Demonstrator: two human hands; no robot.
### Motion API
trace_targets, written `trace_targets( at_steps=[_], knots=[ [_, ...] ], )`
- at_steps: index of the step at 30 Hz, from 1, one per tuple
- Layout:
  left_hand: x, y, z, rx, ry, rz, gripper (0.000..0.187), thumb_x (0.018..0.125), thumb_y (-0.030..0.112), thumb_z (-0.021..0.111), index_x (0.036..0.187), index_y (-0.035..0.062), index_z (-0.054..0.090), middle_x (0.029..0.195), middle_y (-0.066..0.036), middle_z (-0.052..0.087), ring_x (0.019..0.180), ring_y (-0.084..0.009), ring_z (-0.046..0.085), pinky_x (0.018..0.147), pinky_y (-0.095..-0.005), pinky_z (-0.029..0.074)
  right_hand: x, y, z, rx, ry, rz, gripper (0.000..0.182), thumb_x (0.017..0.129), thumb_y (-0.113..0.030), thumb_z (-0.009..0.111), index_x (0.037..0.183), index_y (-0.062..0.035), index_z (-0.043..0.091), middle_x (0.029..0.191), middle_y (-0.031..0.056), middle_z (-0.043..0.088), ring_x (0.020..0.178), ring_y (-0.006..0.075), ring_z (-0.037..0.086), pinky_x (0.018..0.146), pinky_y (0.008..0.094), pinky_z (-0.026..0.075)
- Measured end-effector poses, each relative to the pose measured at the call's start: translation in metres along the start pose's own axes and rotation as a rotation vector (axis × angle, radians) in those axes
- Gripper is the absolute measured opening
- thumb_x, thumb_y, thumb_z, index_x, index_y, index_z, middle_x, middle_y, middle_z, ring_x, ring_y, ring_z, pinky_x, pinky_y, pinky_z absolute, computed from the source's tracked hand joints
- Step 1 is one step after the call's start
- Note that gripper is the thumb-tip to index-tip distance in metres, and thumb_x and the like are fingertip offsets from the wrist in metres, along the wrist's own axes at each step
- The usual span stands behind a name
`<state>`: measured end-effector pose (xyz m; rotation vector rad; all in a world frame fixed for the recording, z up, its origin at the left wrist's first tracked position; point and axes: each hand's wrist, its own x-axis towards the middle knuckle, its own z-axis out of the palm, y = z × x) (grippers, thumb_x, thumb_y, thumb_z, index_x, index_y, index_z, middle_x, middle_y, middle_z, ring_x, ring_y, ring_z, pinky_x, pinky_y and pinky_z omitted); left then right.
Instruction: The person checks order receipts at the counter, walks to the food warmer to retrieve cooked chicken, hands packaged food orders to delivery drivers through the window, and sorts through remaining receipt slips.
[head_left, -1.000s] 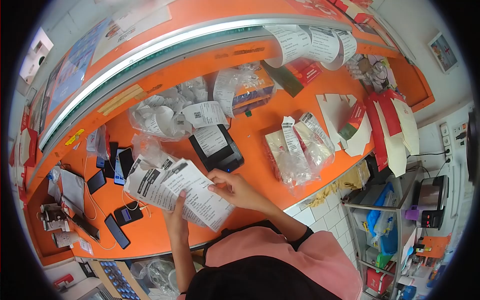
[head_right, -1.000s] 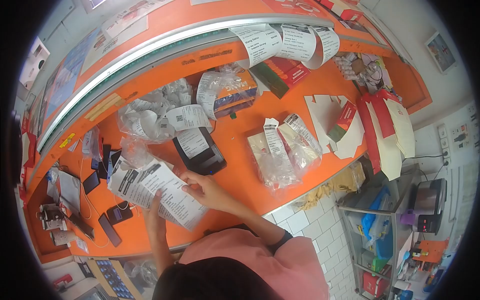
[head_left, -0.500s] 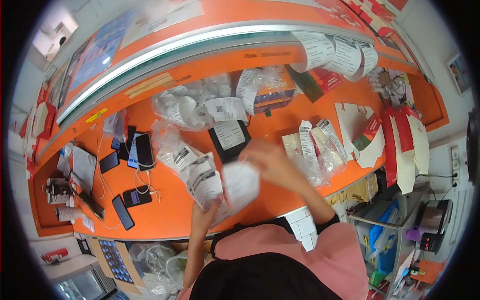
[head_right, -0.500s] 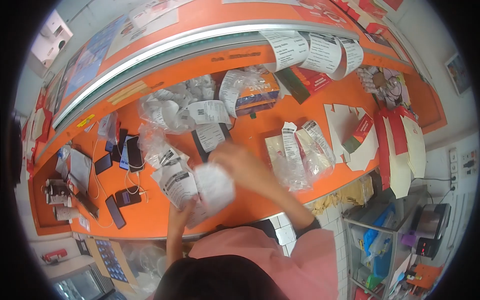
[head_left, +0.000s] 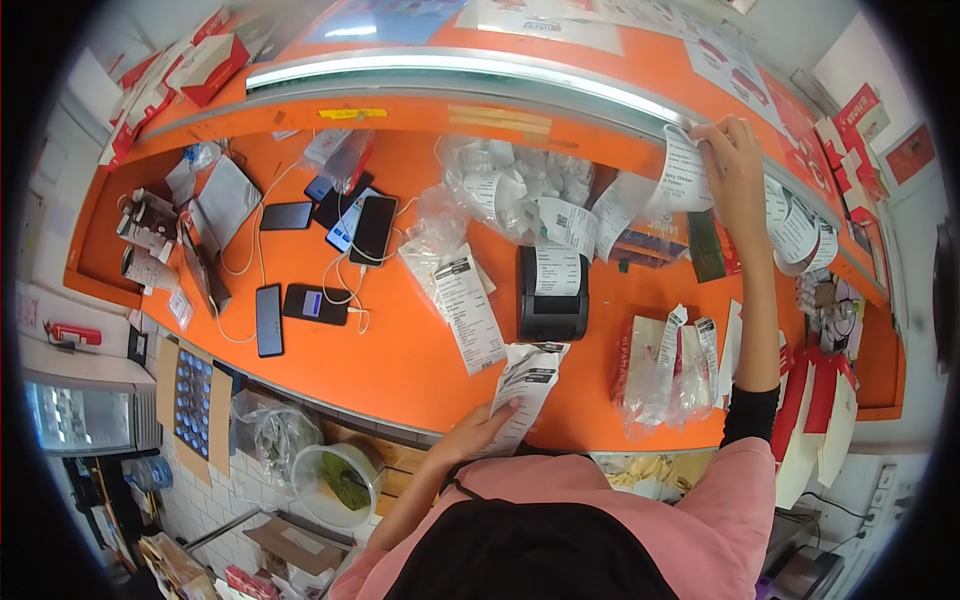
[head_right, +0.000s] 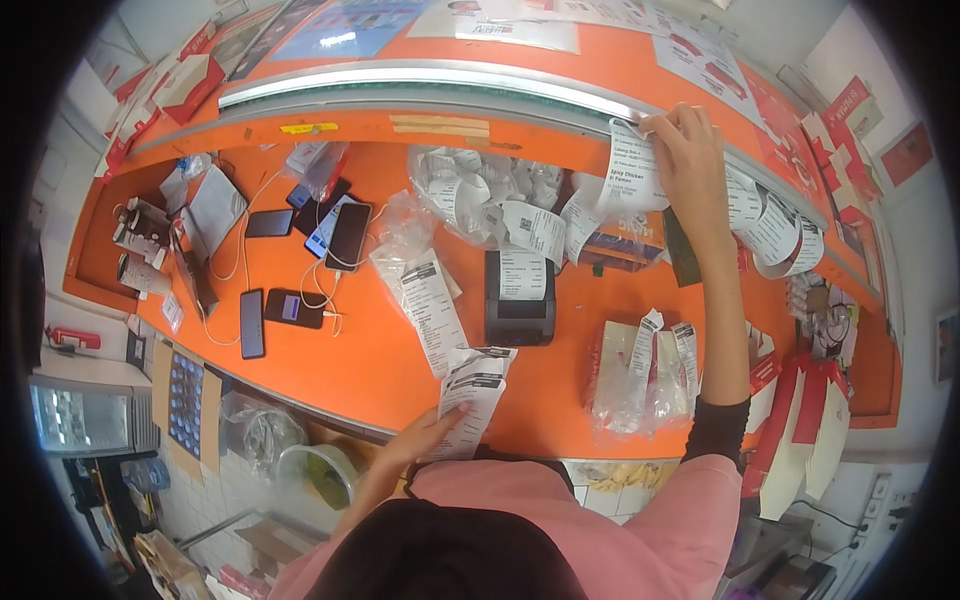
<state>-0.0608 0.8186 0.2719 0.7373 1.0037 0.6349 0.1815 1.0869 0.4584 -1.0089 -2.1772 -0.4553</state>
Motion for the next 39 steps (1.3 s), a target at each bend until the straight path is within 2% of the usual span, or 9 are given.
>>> trace_targets(
  at_steps=[19, 22, 26, 28, 30, 31, 32, 34, 39],
  knots=[
    [0.01, 0.001, -0.012, -0.045, 0.287, 0.038, 0.042, 0.093, 0.035, 0.037, 0.104, -0.0029, 0.053, 0.088, -0.011, 0.061, 0.086, -0.0184, 0.059, 0.074, -0.0295, 0.047, -0.018, 0.006, 0.002, 0.05, -0.073, 0.015, 0.017, 0.075, 0.001, 0.053, 0.09, -0.0039, 0.061, 0.089, 0.006, 0.053, 0.085, 0.0243, 0.054, 0.072, 0.0365, 0.046],
    [0.014, -0.006, -0.007, 0.066, 0.176, -0.013, 0.043, 0.093, 0.036, 0.038, 0.108, -0.0024, 0.051, 0.088, -0.009, 0.06, 0.08, -0.016, 0.057, 0.075, -0.0275, 0.045, -0.021, 0.005, 0.006, 0.007, -0.034, 0.009, 0.019, 0.073, 0.002, 0.054, 0.091, -0.0036, 0.06, 0.09, 0.0049, 0.053, 0.084, 0.0229, 0.055, 0.073, 0.0348, 0.046],
    [0.021, -0.039, -0.006, 0.119, 0.174, -0.038, 0.048, 0.09, 0.041, 0.043, 0.111, -0.0025, 0.049, 0.1, -0.012, 0.056, 0.096, -0.0176, 0.053, 0.083, -0.0296, 0.042, -0.034, -0.019, 0.011, 0.042, 0.155, -0.111, 0.026, 0.068, 0.004, 0.057, 0.092, -0.0061, 0.061, 0.087, 0.0077, 0.051, 0.079, 0.0224, 0.055, 0.061, 0.0316, 0.048],
    [0.019, -0.043, -0.005, 0.065, 0.229, -0.06, 0.047, 0.09, 0.04, 0.043, 0.112, -0.0021, 0.049, 0.103, -0.013, 0.055, 0.099, -0.0188, 0.051, 0.086, -0.031, 0.041, -0.052, -0.046, 0.022, 0.317, 0.265, -0.17, 0.031, 0.067, 0.007, 0.055, 0.093, -0.0076, 0.063, 0.087, 0.0105, 0.047, 0.072, 0.0212, 0.053, 0.049, 0.0266, 0.044],
    [0.018, -0.036, -0.001, 0.014, 0.281, -0.09, 0.047, 0.09, 0.039, 0.044, 0.112, -0.0017, 0.048, 0.106, -0.014, 0.054, 0.103, -0.0201, 0.05, 0.088, -0.0324, 0.04, -0.081, -0.088, 0.027, 0.583, -0.017, 0.03, 0.034, 0.068, 0.011, 0.05, 0.093, -0.0081, 0.063, 0.093, 0.0108, 0.045, 0.077, 0.0202, 0.051, 0.054, 0.0239, 0.044],
    [0.017, -0.022, 0.006, -0.219, 0.303, 0.069, 0.044, 0.089, 0.036, 0.046, 0.113, -0.0008, 0.048, 0.106, -0.013, 0.054, 0.102, -0.0203, 0.051, 0.087, -0.0328, 0.04, -0.1, -0.112, 0.03, 0.809, -0.193, 0.184, 0.035, 0.067, 0.011, 0.05, 0.093, -0.0078, 0.063, 0.097, 0.011, 0.043, 0.081, 0.0203, 0.051, 0.058, 0.0255, 0.043],
    [0.016, -0.015, 0.01, -0.453, 0.324, 0.23, 0.043, 0.088, 0.034, 0.048, 0.114, 0.0001, 0.047, 0.107, -0.012, 0.054, 0.101, -0.0206, 0.052, 0.086, -0.0333, 0.041, -0.119, -0.132, 0.041, 0.849, -0.233, 0.11, 0.038, 0.068, 0.011, 0.05, 0.099, -0.0065, 0.061, 0.099, 0.0107, 0.042, 0.082, 0.0207, 0.051, 0.062, 0.0283, 0.043],
    [0.019, -0.031, 0.002, -0.544, 0.405, 0.229, 0.04, 0.087, 0.031, 0.05, 0.114, 0.0012, 0.046, 0.106, -0.011, 0.054, 0.1, -0.0203, 0.052, 0.085, -0.0333, 0.042, -0.164, -0.17, 0.052, 1.185, -0.606, 0.213, 0.039, 0.072, 0.008, 0.046, 0.104, -0.0064, 0.06, 0.098, 0.0087, 0.041, 0.084, 0.0185, 0.048, 0.064, 0.0251, 0.043],
    [0.017, -0.033, 0.002, -0.731, 0.631, 0.172, 0.033, 0.084, 0.017, 0.056, 0.113, 0.0034, 0.045, 0.102, -0.006, 0.055, 0.095, -0.0172, 0.054, 0.081, -0.0314, 0.045, -0.191, -0.195, 0.066, 1.353, -0.8, 0.533, 0.035, 0.076, 0.0, 0.058, 0.111, -0.0046, 0.053, 0.101, 0.0103, 0.042, 0.09, 0.0232, 0.049, 0.074, 0.0326, 0.046]
  ],
)
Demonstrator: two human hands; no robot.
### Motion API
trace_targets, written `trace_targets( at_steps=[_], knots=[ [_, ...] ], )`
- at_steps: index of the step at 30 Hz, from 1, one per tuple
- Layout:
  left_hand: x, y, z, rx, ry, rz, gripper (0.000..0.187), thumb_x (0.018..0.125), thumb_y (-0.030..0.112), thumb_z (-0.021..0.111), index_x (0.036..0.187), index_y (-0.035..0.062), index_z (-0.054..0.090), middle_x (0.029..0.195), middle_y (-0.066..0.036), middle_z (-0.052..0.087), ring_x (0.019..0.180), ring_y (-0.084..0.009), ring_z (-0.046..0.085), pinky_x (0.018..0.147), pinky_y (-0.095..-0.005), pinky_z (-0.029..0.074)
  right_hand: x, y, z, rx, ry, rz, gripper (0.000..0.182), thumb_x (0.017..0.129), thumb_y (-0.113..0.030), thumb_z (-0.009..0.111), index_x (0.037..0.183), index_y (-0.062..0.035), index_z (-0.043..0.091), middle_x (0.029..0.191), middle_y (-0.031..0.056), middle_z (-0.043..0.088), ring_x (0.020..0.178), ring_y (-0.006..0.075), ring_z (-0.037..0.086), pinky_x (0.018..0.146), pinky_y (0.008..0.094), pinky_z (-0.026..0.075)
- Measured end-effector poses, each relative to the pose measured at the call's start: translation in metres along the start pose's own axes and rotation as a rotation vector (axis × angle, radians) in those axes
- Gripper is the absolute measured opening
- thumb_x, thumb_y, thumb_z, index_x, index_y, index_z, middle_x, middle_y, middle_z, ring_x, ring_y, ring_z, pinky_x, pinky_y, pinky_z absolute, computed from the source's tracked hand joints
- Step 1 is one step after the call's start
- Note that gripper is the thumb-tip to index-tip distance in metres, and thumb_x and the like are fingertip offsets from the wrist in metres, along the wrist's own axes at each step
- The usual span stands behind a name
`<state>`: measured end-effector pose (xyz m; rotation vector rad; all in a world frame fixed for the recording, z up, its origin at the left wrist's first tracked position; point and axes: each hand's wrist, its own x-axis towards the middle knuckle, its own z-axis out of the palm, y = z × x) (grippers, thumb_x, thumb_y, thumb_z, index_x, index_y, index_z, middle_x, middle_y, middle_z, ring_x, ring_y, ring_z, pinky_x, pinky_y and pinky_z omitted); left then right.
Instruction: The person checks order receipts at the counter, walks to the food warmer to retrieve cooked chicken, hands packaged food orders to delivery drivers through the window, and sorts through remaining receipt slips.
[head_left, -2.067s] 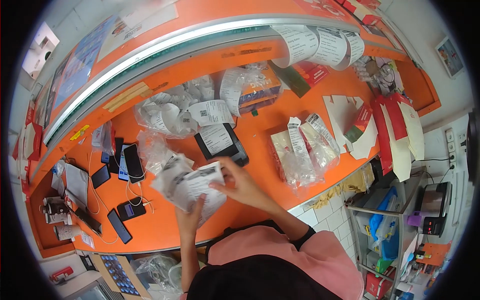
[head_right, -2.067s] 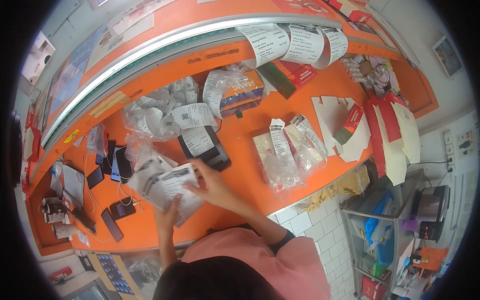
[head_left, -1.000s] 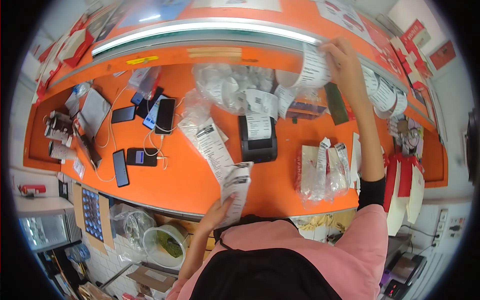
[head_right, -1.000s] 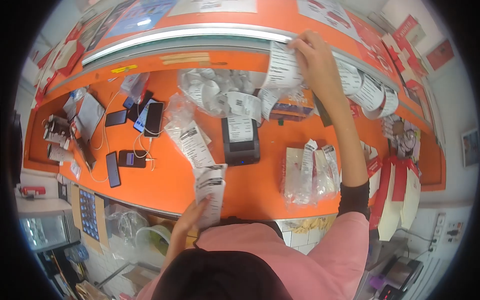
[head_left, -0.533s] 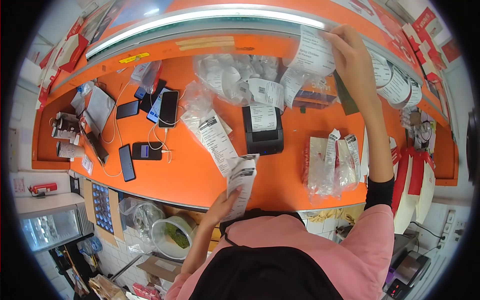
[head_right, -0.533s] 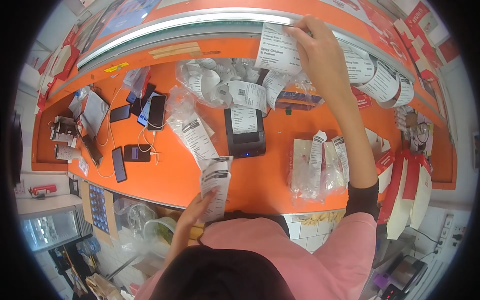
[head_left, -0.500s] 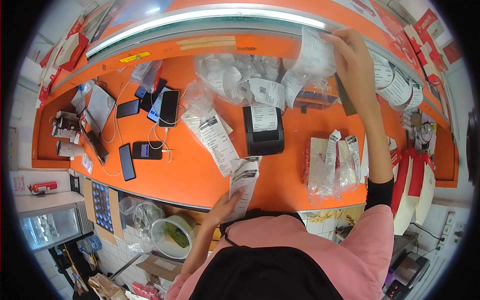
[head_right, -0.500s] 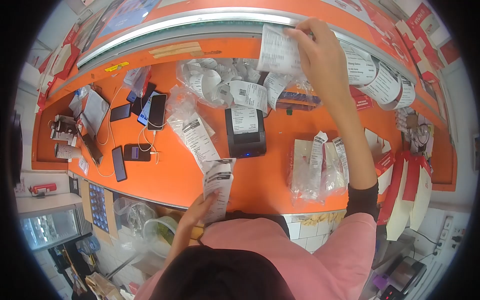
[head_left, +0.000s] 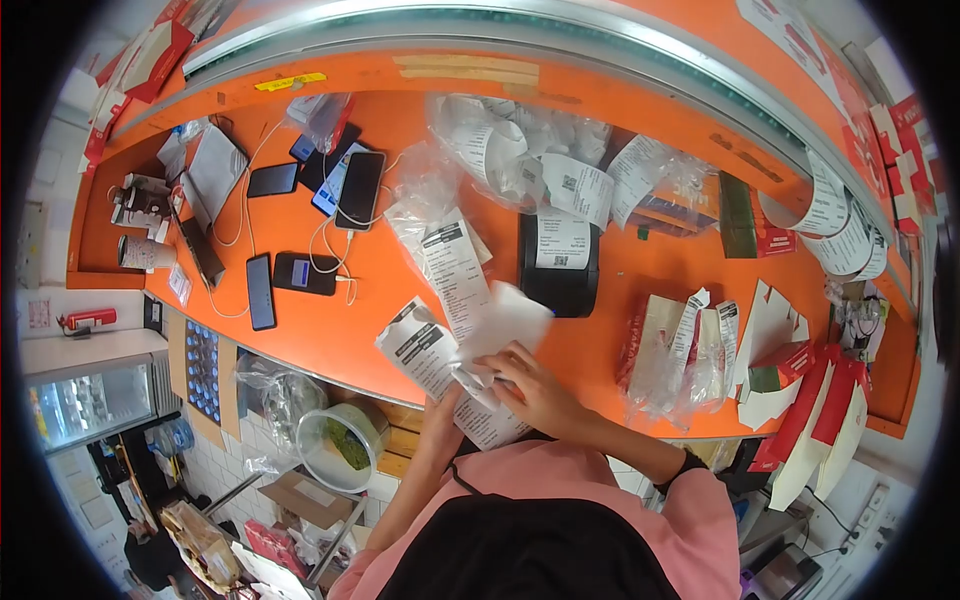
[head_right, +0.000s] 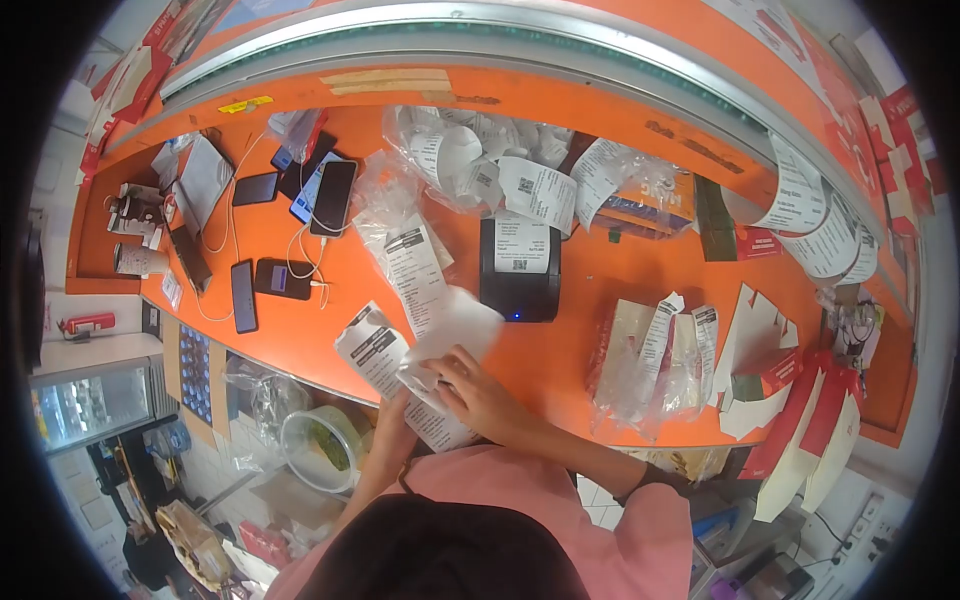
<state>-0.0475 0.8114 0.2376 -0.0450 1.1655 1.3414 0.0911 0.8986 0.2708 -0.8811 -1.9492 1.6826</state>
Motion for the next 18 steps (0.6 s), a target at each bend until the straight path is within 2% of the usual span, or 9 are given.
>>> trace_targets(
  at_steps=[3, 6, 8, 9, 11, 12, 13, 15, 18],
  knots=[
    [-0.004, -0.001, -0.002, 0.025, 0.084, 0.024, 0.035, 0.082, 0.013, 0.059, 0.113, 0.0033, 0.046, 0.101, -0.006, 0.055, 0.094, -0.0166, 0.054, 0.079, -0.0303, 0.045, -0.002, 0.01, 0.002, -0.381, 0.124, -0.144, 0.034, 0.078, -0.006, 0.06, 0.111, -0.0067, 0.054, 0.11, 0.0116, 0.042, 0.098, 0.0224, 0.048, 0.072, 0.03, 0.047],
    [0.002, 0.003, -0.001, 0.246, 0.07, 0.03, 0.036, 0.08, 0.011, 0.062, 0.112, 0.003, 0.046, 0.099, -0.005, 0.055, 0.093, -0.0164, 0.054, 0.078, -0.0297, 0.045, 0.009, 0.013, -0.004, -0.036, 0.044, -0.092, 0.031, 0.079, -0.01, 0.062, 0.109, -0.0069, 0.057, 0.114, 0.012, 0.048, 0.101, 0.0194, 0.05, 0.068, 0.028, 0.047],
    [0.006, 0.002, -0.002, 0.359, 0.085, 0.11, 0.035, 0.081, 0.013, 0.061, 0.111, 0.0028, 0.047, 0.097, -0.005, 0.055, 0.09, -0.0167, 0.055, 0.076, -0.0299, 0.045, 0.012, 0.016, -0.011, 0.119, -0.127, 0.122, 0.029, 0.079, -0.012, 0.063, 0.106, -0.0065, 0.059, 0.109, 0.0106, 0.056, 0.097, 0.0156, 0.053, 0.067, 0.0263, 0.047],
    [0.009, 0.002, -0.002, 0.473, 0.092, 0.191, 0.034, 0.082, 0.015, 0.06, 0.11, 0.0025, 0.047, 0.095, -0.005, 0.056, 0.088, -0.0171, 0.056, 0.075, -0.03, 0.046, 0.018, 0.033, -0.017, 0.146, -0.048, 0.032, 0.026, 0.079, -0.01, 0.062, 0.105, -0.0052, 0.059, 0.097, 0.0067, 0.062, 0.088, 0.0122, 0.056, 0.067, 0.0255, 0.046],
    [0.011, 0.014, 0.008, 0.336, 0.148, 0.163, 0.033, 0.083, 0.017, 0.059, 0.11, 0.0023, 0.047, 0.093, -0.006, 0.056, 0.086, -0.0176, 0.057, 0.073, -0.0305, 0.046, 0.05, 0.034, -0.051, 0.029, 0.308, -0.076, 0.024, 0.079, -0.003, 0.056, 0.104, -0.0044, 0.058, 0.097, 0.0066, 0.062, 0.088, 0.0107, 0.055, 0.066, 0.0249, 0.045],
    [0.011, 0.019, 0.009, 0.202, 0.212, 0.138, 0.033, 0.083, 0.019, 0.058, 0.11, 0.0022, 0.047, 0.092, -0.007, 0.056, 0.084, -0.0182, 0.058, 0.072, -0.0309, 0.047, 0.072, 0.02, -0.076, -0.109, 0.527, -0.12, 0.021, 0.077, 0.004, 0.05, 0.096, -0.0024, 0.057, 0.092, 0.0086, 0.061, 0.085, 0.014, 0.056, 0.068, 0.0255, 0.044],
    [0.017, 0.018, -0.003, 0.207, 0.25, 0.152, 0.034, 0.085, 0.019, 0.055, 0.112, 0.0021, 0.045, 0.089, -0.008, 0.056, 0.08, -0.0198, 0.059, 0.07, -0.032, 0.048, 0.103, 0.008, -0.106, -0.313, 0.735, -0.38, 0.014, 0.077, 0.004, 0.047, 0.088, -0.0009, 0.054, 0.085, 0.0092, 0.058, 0.078, 0.0186, 0.056, 0.066, 0.0273, 0.043],
    [0.018, 0.025, -0.007, 0.199, 0.243, 0.173, 0.034, 0.085, 0.018, 0.054, 0.113, 0.0022, 0.044, 0.089, -0.008, 0.056, 0.081, -0.0202, 0.059, 0.07, -0.0323, 0.048, 0.148, 0.001, -0.15, -0.537, 1.059, -0.437, 0.009, 0.077, 0.002, 0.047, 0.083, 0.0005, 0.053, 0.08, 0.0113, 0.056, 0.071, 0.0223, 0.054, 0.06, 0.03, 0.04],
    [0.021, 0.031, -0.013, 0.187, 0.242, 0.213, 0.037, 0.084, 0.016, 0.054, 0.116, 0.0031, 0.042, 0.089, -0.009, 0.056, 0.08, -0.0213, 0.058, 0.07, -0.0331, 0.048, 0.219, 0.049, -0.183, -0.487, 0.885, -0.397, 0.014, 0.076, -0.002, 0.052, 0.089, 0.0024, 0.055, 0.089, 0.0156, 0.057, 0.08, 0.0275, 0.054, 0.068, 0.035, 0.042]
  ],
)
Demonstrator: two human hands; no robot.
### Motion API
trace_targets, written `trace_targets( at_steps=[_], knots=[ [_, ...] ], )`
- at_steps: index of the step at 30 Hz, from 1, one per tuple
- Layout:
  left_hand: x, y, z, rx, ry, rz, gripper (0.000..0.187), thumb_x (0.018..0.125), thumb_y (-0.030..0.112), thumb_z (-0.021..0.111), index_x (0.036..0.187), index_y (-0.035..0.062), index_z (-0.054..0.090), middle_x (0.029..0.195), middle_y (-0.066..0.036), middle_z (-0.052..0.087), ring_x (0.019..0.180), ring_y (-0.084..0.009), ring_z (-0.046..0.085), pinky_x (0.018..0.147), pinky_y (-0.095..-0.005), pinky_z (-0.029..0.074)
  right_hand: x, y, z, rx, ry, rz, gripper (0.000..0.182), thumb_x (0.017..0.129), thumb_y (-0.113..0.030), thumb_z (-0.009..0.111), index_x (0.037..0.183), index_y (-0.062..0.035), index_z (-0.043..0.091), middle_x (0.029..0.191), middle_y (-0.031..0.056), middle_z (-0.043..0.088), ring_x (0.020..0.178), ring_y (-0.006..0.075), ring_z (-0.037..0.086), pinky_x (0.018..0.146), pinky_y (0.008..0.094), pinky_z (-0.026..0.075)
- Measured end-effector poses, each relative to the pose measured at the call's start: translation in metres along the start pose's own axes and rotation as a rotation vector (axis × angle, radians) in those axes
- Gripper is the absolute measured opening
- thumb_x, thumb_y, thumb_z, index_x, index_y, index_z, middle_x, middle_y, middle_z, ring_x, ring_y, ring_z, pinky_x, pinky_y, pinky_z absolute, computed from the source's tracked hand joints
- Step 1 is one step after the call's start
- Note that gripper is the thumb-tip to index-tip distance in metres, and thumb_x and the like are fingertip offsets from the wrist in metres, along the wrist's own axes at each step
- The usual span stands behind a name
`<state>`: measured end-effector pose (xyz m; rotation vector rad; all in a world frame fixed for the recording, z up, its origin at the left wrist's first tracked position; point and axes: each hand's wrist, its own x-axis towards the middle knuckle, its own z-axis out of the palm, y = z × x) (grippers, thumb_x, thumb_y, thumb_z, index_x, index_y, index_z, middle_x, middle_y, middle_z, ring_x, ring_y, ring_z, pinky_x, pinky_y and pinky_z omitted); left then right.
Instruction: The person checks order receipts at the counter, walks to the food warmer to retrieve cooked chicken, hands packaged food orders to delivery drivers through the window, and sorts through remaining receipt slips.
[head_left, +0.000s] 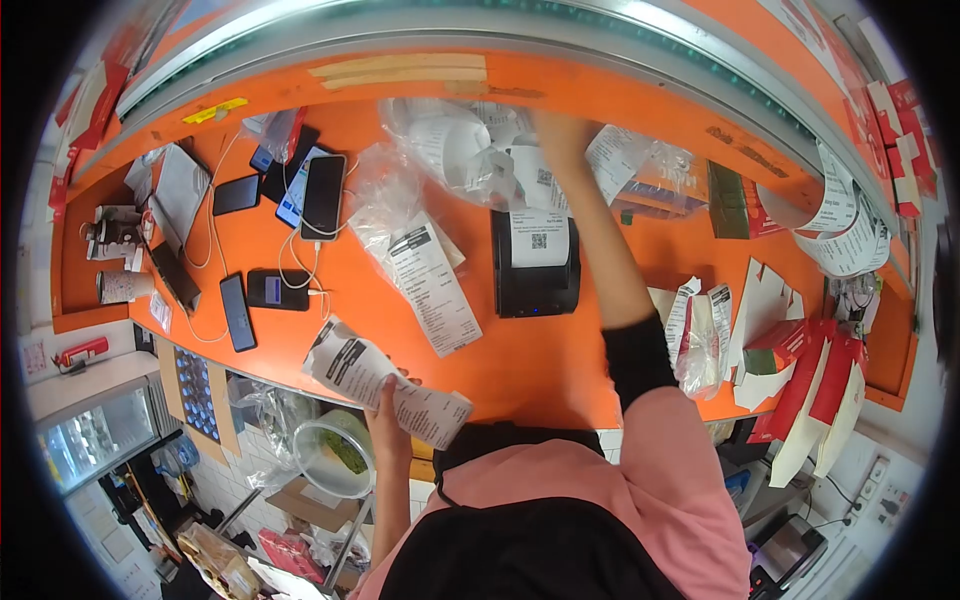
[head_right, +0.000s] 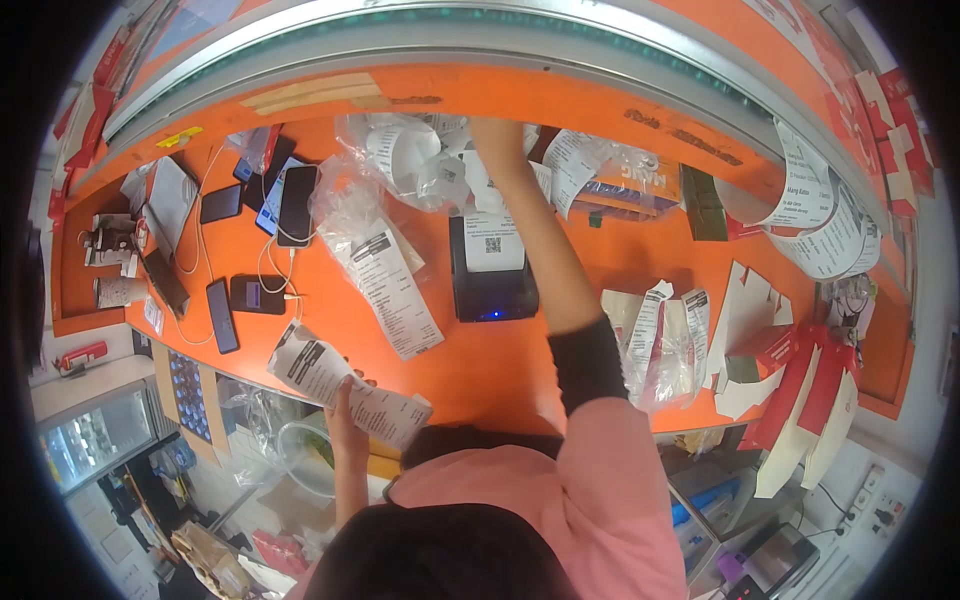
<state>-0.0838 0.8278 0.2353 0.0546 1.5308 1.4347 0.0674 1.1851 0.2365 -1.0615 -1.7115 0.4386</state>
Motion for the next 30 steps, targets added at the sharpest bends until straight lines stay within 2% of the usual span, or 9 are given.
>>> trace_targets(
  at_steps=[3, 5, 9, 12, 14, 17, 19, 22, 30],
  knots=[
    [0.001, 0.0, -0.004, -0.045, 0.035, 0.002, 0.04, 0.081, 0.016, 0.056, 0.117, 0.0042, 0.042, 0.089, -0.009, 0.055, 0.079, -0.022, 0.058, 0.07, -0.0338, 0.048, -0.01, 0.057, 0.057, -0.166, -0.445, -0.029, 0.029, 0.078, -0.01, 0.055, 0.104, 0.001, 0.053, 0.109, 0.0213, 0.052, 0.104, 0.0327, 0.049, 0.089, 0.0401, 0.037],
    [0.002, -0.002, -0.005, -0.042, 0.028, -0.026, 0.04, 0.081, 0.016, 0.057, 0.117, 0.0042, 0.042, 0.088, -0.009, 0.055, 0.079, -0.0221, 0.058, 0.07, -0.0339, 0.048, -0.032, 0.056, 0.058, -0.294, -0.439, -0.201, 0.035, 0.081, -0.019, 0.052, 0.111, -0.0013, 0.05, 0.118, 0.0212, 0.045, 0.115, 0.0322, 0.041, 0.095, 0.038, 0.032],
    [0.007, -0.005, -0.002, -0.044, 0.01, -0.083, 0.04, 0.08, 0.016, 0.057, 0.116, 0.0042, 0.043, 0.088, -0.009, 0.055, 0.079, -0.022, 0.058, 0.07, -0.0338, 0.048, -0.01, 0.04, 0.025, -0.054, -0.618, 0.09, 0.036, 0.081, -0.022, 0.054, 0.11, -0.0012, 0.051, 0.111, 0.0182, 0.051, 0.105, 0.0297, 0.048, 0.089, 0.0387, 0.037],
    [0.01, -0.004, 0.004, -0.031, -0.026, -0.112, 0.04, 0.08, 0.016, 0.056, 0.116, 0.0039, 0.042, 0.088, -0.009, 0.055, 0.079, -0.0219, 0.058, 0.071, -0.0338, 0.048, -0.008, 0.009, -0.029, -0.227, -0.45, 0.009, 0.032, 0.081, -0.021, 0.055, 0.106, -0.0005, 0.053, 0.1, 0.0161, 0.056, 0.093, 0.0291, 0.054, 0.08, 0.0374, 0.042],
    [0.014, -0.002, 0.007, -0.023, -0.052, -0.117, 0.04, 0.08, 0.016, 0.056, 0.116, 0.0038, 0.042, 0.088, -0.009, 0.055, 0.079, -0.0218, 0.058, 0.071, -0.0338, 0.048, -0.011, 0.005, -0.064, 0.078, -0.297, 0.083, 0.03, 0.082, -0.02, 0.053, 0.105, -0.0012, 0.053, 0.097, 0.0186, 0.057, 0.093, 0.0331, 0.053, 0.079, 0.0402, 0.042],
    [0.019, 0.0, 0.012, -0.045, -0.067, -0.129, 0.04, 0.081, 0.016, 0.056, 0.116, 0.0037, 0.042, 0.088, -0.009, 0.055, 0.079, -0.0218, 0.058, 0.071, -0.0338, 0.048, -0.029, 0.055, -0.112, -0.177, -0.218, 0.259, 0.032, 0.081, -0.024, 0.057, 0.105, -0.0038, 0.055, 0.104, 0.017, 0.056, 0.098, 0.0331, 0.051, 0.083, 0.0409, 0.04],
    [0.019, 0.006, 0.018, -0.011, -0.081, -0.086, 0.04, 0.081, 0.015, 0.055, 0.117, 0.0039, 0.041, 0.088, -0.009, 0.055, 0.08, -0.0222, 0.058, 0.07, -0.0339, 0.048, -0.05, 0.09, -0.139, -0.668, -0.262, 0.017, 0.035, 0.079, -0.028, 0.059, 0.108, -0.009, 0.057, 0.113, 0.0134, 0.053, 0.107, 0.0323, 0.046, 0.091, 0.0423, 0.035],
    [0.022, 0.004, 0.017, 0.015, -0.064, -0.098, 0.04, 0.081, 0.015, 0.055, 0.117, 0.0039, 0.041, 0.089, -0.01, 0.055, 0.081, -0.0227, 0.057, 0.07, -0.0342, 0.048, -0.073, 0.089, -0.16, -0.679, -0.385, -0.05, 0.041, 0.079, -0.025, 0.059, 0.118, -0.0132, 0.053, 0.124, 0.0128, 0.045, 0.117, 0.0348, 0.037, 0.101, 0.0447, 0.026],
    [0.009, -0.002, 0.025, 0.083, -0.105, -0.092, 0.039, 0.081, 0.019, 0.055, 0.114, 0.003, 0.043, 0.09, -0.01, 0.056, 0.083, -0.0236, 0.058, 0.071, -0.0347, 0.048, -0.094, 0.068, -0.19, -0.705, -0.546, -0.073, 0.043, 0.081, -0.029, 0.056, 0.123, -0.0207, 0.049, 0.136, 0.0056, 0.036, 0.126, 0.0318, 0.028, 0.105, 0.047, 0.02]
  ],
)
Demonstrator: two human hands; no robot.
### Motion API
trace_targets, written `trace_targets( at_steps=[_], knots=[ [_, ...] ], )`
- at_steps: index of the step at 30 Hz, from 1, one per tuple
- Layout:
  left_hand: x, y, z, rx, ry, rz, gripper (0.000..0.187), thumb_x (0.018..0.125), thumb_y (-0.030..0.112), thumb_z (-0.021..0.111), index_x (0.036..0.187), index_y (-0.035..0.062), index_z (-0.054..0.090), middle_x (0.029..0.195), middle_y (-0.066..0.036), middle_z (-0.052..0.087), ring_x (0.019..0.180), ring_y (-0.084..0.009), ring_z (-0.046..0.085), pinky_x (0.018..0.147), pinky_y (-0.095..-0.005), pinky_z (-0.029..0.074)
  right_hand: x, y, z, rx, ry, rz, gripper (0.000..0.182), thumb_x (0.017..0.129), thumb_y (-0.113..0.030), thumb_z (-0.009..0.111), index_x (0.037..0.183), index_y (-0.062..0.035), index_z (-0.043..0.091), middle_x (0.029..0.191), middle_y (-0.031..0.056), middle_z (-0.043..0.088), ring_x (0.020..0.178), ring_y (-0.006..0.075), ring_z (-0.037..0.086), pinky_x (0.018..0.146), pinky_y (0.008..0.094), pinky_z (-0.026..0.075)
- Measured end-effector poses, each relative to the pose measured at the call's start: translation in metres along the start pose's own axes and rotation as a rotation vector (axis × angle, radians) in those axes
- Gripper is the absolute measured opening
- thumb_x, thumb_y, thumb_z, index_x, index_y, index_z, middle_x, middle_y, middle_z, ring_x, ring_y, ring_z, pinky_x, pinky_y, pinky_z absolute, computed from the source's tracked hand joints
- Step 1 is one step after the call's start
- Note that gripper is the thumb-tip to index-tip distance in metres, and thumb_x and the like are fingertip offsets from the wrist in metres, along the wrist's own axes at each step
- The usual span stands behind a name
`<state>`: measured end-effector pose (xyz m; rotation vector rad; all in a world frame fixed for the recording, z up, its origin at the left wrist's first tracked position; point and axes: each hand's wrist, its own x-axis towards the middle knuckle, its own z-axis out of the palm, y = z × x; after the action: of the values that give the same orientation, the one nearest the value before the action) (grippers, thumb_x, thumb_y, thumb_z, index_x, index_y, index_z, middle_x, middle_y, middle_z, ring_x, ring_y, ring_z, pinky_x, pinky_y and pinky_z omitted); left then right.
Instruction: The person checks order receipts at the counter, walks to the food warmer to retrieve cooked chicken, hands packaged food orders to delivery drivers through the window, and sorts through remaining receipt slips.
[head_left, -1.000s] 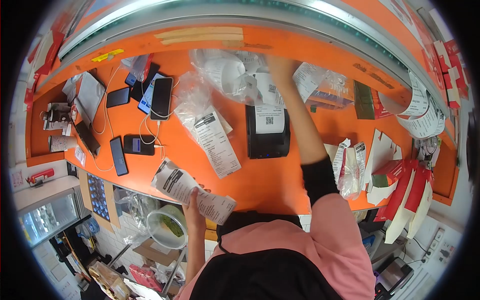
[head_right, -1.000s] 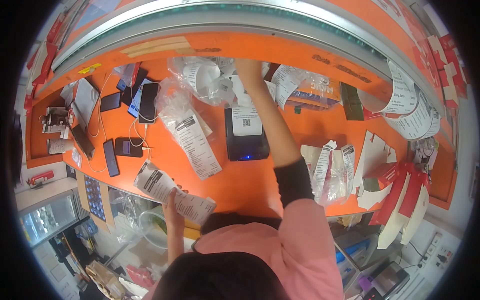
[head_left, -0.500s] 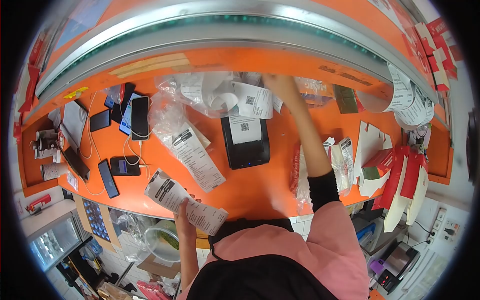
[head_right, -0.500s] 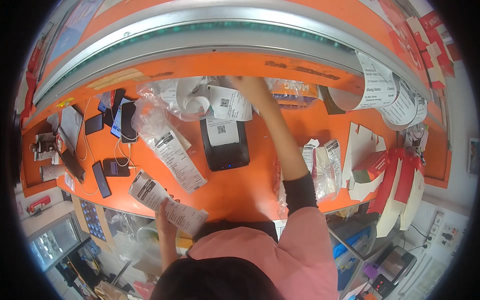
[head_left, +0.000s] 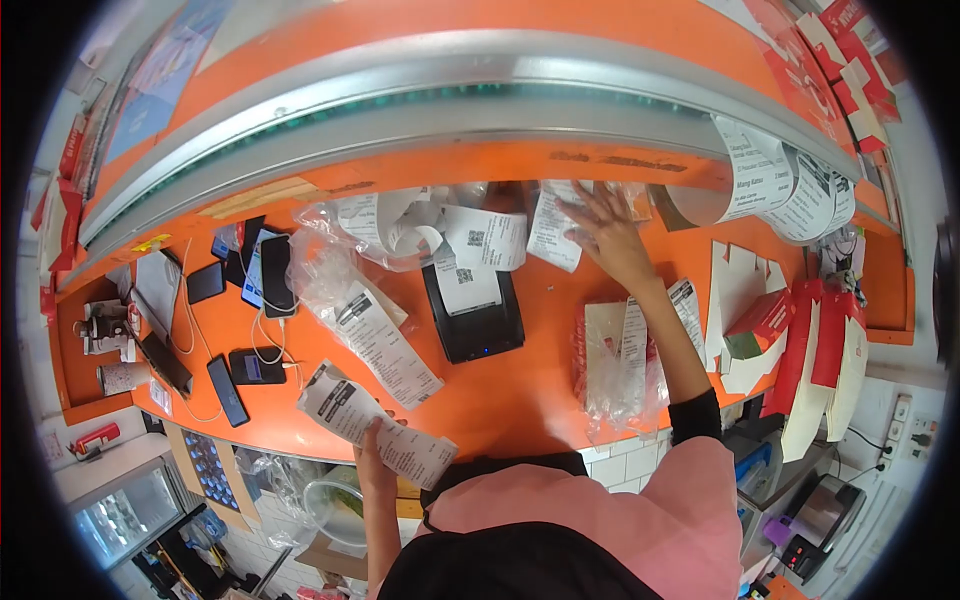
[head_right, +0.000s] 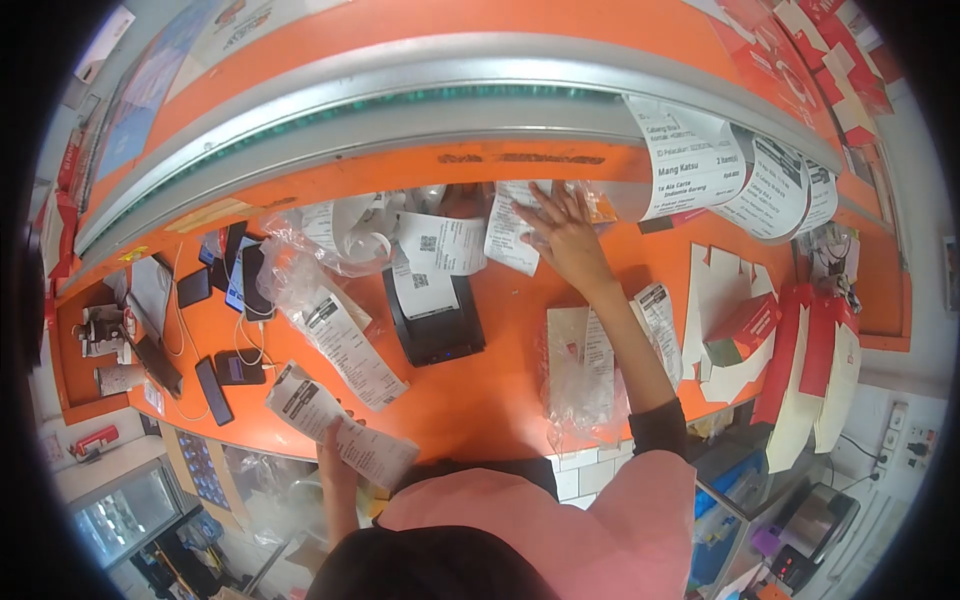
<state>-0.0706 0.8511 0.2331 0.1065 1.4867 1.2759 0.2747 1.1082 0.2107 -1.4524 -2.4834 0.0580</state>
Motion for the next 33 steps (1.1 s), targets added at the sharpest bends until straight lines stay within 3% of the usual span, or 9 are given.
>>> trace_targets(
  at_steps=[9, 14, 17, 18, 20, 23, 27, 30, 33],
  knots=[
    [-0.002, -0.012, -0.006, -0.007, -0.104, -0.092, 0.039, 0.084, 0.022, 0.051, 0.114, -0.0012, 0.043, 0.093, -0.014, 0.06, 0.084, -0.0266, 0.06, 0.074, -0.0356, 0.048, -0.001, -0.012, 0.006, 0.043, 0.062, 0.069, 0.045, 0.077, -0.025, 0.061, 0.12, -0.0136, 0.05, 0.131, 0.011, 0.039, 0.124, 0.0378, 0.028, 0.104, 0.0517, 0.017],
    [0.007, -0.037, -0.023, 0.02, -0.099, 0.009, 0.043, 0.083, 0.028, 0.047, 0.11, -0.0062, 0.046, 0.097, -0.021, 0.06, 0.088, -0.029, 0.06, 0.078, -0.038, 0.048, 0.016, -0.041, -0.032, 0.077, 0.183, 0.106, 0.047, 0.076, -0.024, 0.063, 0.117, -0.006, 0.049, 0.126, 0.0143, 0.042, 0.12, 0.0361, 0.033, 0.102, 0.0484, 0.02],
    [-0.013, -0.018, -0.014, 0.041, -0.154, 0.057, 0.045, 0.084, 0.031, 0.045, 0.109, -0.0058, 0.046, 0.096, -0.02, 0.06, 0.088, -0.0289, 0.06, 0.078, -0.0388, 0.048, 0.002, -0.058, -0.065, 0.484, 0.498, 0.23, 0.033, 0.081, -0.018, 0.056, 0.11, -0.003, 0.052, 0.109, 0.0171, 0.053, 0.104, 0.0364, 0.047, 0.094, 0.043, 0.032],
    [-0.024, -0.011, -0.008, 0.03, -0.185, 0.069, 0.046, 0.084, 0.033, 0.045, 0.108, -0.0055, 0.047, 0.094, -0.019, 0.06, 0.087, -0.0287, 0.06, 0.077, -0.0392, 0.048, -0.012, -0.045, -0.055, 0.564, 0.571, 0.355, 0.024, 0.084, -0.014, 0.053, 0.104, 0.0002, 0.053, 0.101, 0.0156, 0.056, 0.095, 0.0309, 0.053, 0.088, 0.0376, 0.038],
    [-0.027, -0.012, -0.008, -0.057, -0.235, 0.056, 0.041, 0.087, 0.028, 0.041, 0.11, -0.0062, 0.044, 0.094, -0.018, 0.058, 0.086, -0.0291, 0.06, 0.074, -0.0392, 0.049, -0.029, -0.045, -0.056, 1.001, 0.952, 0.454, 0.022, 0.087, -0.013, 0.051, 0.103, 0.0013, 0.052, 0.098, 0.0129, 0.056, 0.092, 0.0217, 0.054, 0.084, 0.0316, 0.042],
    [-0.029, -0.016, -0.007, -0.058, -0.237, 0.03, 0.037, 0.086, 0.026, 0.043, 0.107, -0.0052, 0.045, 0.091, -0.016, 0.059, 0.083, -0.0287, 0.061, 0.071, -0.0395, 0.05, -0.03, -0.057, -0.107, 0.953, 1.21, 0.521, 0.02, 0.088, -0.013, 0.051, 0.102, 0.0006, 0.051, 0.099, 0.0093, 0.055, 0.096, 0.0146, 0.051, 0.086, 0.0279, 0.04],
    [-0.042, -0.006, 0.009, 0.036, -0.279, 0.042, 0.035, 0.086, 0.024, 0.044, 0.106, -0.004, 0.045, 0.089, -0.015, 0.059, 0.081, -0.0259, 0.061, 0.071, -0.0372, 0.05, -0.015, -0.058, -0.135, 0.986, 1.221, 0.478, 0.019, 0.088, -0.017, 0.052, 0.098, -0.0005, 0.052, 0.102, 0.0058, 0.054, 0.096, 0.0121, 0.05, 0.082, 0.0278, 0.042],
    [-0.044, -0.004, 0.026, 0.061, -0.313, 0.054, 0.034, 0.086, 0.024, 0.044, 0.106, -0.0038, 0.046, 0.088, -0.014, 0.059, 0.081, -0.0254, 0.061, 0.072, -0.0364, 0.05, -0.019, -0.055, -0.139, 1.071, 1.098, 0.55, 0.018, 0.087, -0.018, 0.055, 0.097, -0.0031, 0.052, 0.104, 0.0031, 0.052, 0.096, 0.0088, 0.047, 0.08, 0.0239, 0.04],
    [-0.047, 0.0, 0.047, 0.049, -0.368, 0.042, 0.033, 0.087, 0.023, 0.044, 0.107, -0.0035, 0.046, 0.088, -0.014, 0.059, 0.082, -0.0252, 0.061, 0.072, -0.0359, 0.05, -0.025, -0.053, -0.139, 1.027, 1.009, 0.486, 0.013, 0.087, -0.017, 0.056, 0.091, -0.0054, 0.051, 0.096, 0.0003, 0.054, 0.087, 0.0068, 0.048, 0.075, 0.0215, 0.039]
  ],
)
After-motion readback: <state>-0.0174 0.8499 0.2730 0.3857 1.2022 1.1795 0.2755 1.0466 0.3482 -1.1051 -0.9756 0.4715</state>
